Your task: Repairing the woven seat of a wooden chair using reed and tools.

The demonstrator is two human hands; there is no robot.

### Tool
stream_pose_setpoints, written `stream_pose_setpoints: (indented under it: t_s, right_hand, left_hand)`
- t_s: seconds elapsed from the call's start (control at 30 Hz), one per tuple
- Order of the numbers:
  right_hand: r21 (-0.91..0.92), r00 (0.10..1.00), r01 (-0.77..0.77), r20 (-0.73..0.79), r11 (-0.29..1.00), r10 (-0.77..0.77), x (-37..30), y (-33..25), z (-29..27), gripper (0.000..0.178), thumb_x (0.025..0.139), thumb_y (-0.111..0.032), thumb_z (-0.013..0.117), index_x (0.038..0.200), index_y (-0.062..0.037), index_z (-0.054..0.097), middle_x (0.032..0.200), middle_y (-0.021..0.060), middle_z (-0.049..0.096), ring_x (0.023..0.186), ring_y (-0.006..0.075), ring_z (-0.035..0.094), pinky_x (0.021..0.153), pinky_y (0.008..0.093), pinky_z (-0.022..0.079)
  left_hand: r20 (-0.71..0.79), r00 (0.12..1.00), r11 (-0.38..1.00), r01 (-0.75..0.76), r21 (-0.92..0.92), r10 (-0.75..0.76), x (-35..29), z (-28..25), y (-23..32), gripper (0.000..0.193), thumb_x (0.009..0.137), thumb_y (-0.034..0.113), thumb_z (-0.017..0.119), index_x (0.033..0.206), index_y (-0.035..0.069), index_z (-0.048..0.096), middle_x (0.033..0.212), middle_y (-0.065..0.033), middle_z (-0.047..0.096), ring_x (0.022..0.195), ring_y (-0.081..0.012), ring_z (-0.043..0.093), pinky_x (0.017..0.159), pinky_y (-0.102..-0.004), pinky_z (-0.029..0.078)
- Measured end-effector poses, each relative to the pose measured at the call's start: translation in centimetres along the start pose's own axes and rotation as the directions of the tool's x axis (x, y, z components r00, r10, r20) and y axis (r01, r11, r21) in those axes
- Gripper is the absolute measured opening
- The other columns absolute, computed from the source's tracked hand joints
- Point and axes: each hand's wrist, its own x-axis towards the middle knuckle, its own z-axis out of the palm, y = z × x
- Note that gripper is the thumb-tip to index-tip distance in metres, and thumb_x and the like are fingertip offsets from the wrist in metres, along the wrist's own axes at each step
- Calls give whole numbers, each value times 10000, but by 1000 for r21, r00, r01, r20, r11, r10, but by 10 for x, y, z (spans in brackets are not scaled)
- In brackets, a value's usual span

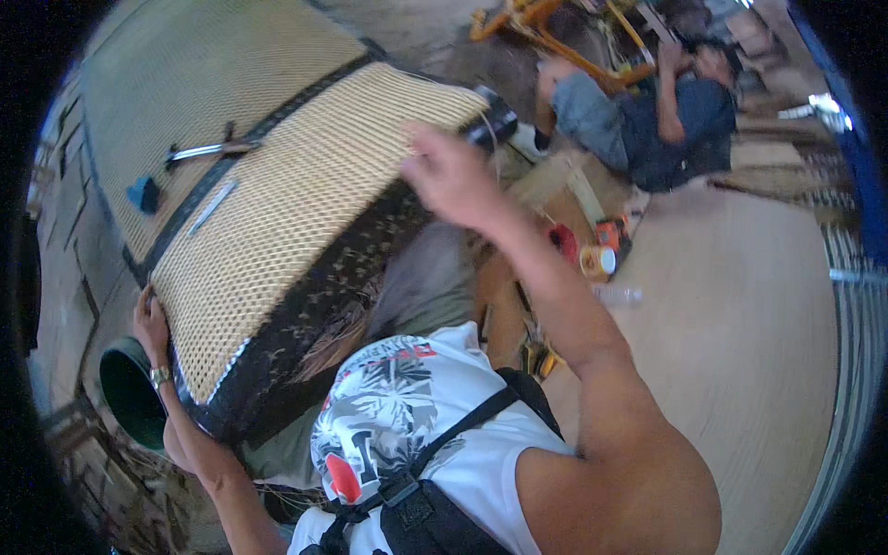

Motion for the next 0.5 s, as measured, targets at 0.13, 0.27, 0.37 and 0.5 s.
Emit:
stream_pose_setpoints:
  t_s: [0.13, 0.27, 0.37, 0.5]
  right_hand:
    - [33, 827, -418, -400, 908, 395, -129, 107, -143, 309, 1006, -224, 591, 1228, -12, 630, 910, 74, 713, 824, 166, 669, 780, 321, 537]
    - [130, 575, -748, -362, 650, 734, -254, 169, -149, 229, 980, -212, 603, 1060, -11, 678, 848, 89, 707, 793, 188, 677, 744, 338, 544]
    - [102, 600, -779, -165, 619, 783, -301, 172, -82, 209, 946, -196, 619, 987, -6, 694, 850, 151, 713, 800, 248, 699, 723, 389, 551]
    - [-192, 609, -779, -2, 597, 793, -309, 153, -3, 366, 905, -342, 670, 991, 12, 696, 940, 272, 690, 888, 404, 690, 794, 491, 533]
  left_hand:
    - [-2, 969, 941, -241, 236, 249, 14, -9, -10, 380, 975, 175, 555, 1322, 45, 641, 1277, -191, 671, 1152, -328, 638, 1012, -397, 469]
    - [23, 956, 910, -286, 301, 293, 21, -13, -17, 374, 990, 209, 519, 1307, 63, 655, 1269, -163, 678, 1151, -352, 629, 1015, -413, 465]
    - [51, 946, 850, -311, 426, 320, 24, -15, -17, 370, 992, 209, 518, 1311, 82, 654, 1277, -157, 677, 1157, -344, 629, 1017, -418, 464]
    - [63, 936, 834, -338, 437, 346, 23, -19, -17, 374, 986, 225, 528, 1314, 95, 654, 1252, -159, 686, 1142, -344, 632, 1007, -428, 467]
